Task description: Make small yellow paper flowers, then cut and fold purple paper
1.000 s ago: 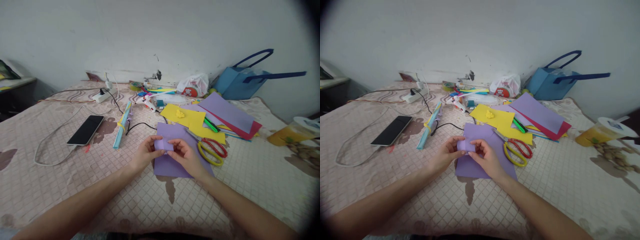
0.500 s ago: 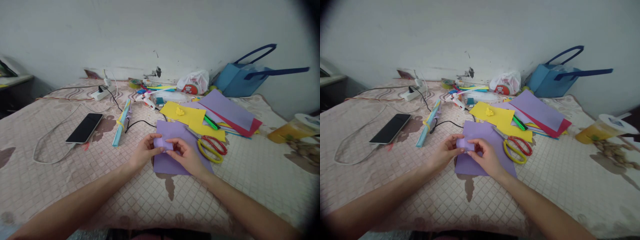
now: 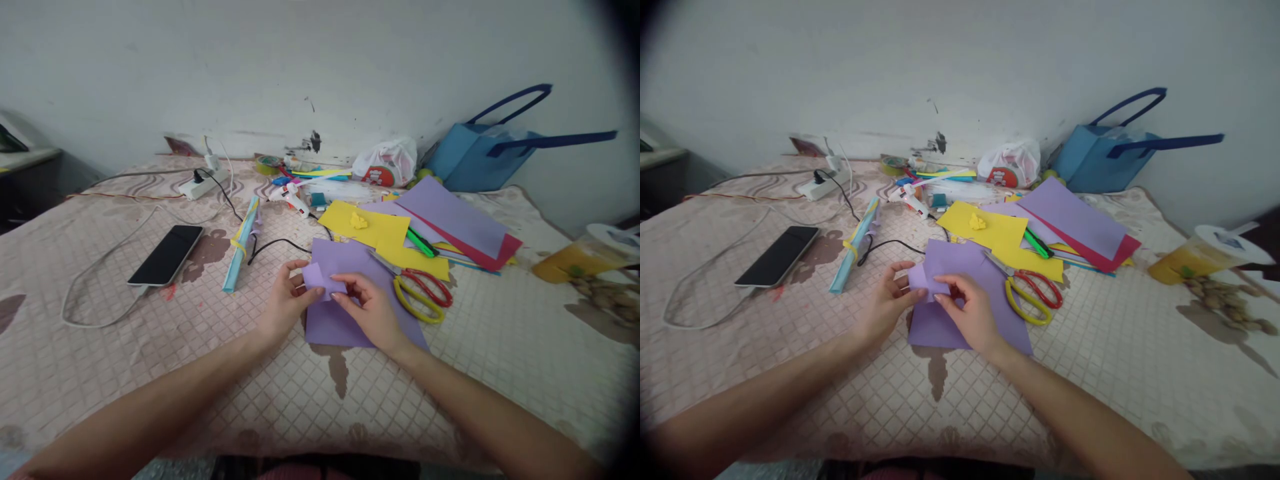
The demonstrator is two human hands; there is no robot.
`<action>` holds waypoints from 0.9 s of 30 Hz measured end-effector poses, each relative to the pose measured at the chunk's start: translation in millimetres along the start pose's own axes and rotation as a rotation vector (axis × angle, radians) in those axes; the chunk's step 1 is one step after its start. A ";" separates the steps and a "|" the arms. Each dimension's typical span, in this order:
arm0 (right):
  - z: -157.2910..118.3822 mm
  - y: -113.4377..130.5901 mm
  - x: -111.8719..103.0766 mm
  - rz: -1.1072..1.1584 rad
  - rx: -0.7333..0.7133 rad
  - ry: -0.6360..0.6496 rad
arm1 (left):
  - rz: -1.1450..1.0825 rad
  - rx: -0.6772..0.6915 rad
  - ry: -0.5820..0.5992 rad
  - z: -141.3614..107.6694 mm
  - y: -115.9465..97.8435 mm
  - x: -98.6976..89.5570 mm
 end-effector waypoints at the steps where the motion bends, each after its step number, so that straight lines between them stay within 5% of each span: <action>1: 0.3 2.1 -0.9 -0.010 -0.016 -0.011 | -0.007 -0.006 -0.017 0.0 0.1 -1.3; 27: -1.4 23.0 -8.1 -0.122 -0.179 -0.115 | -0.149 -0.099 0.024 2.5 10.1 4.6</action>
Point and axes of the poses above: each hand's wrist, its own z-axis towards the middle knuckle, its own x-axis out of the palm, y = z × x, the point moved 10 cm from there along z, towards the middle knuckle, and after that the axes turned 4 degrees about z, right-handed, at the moved point
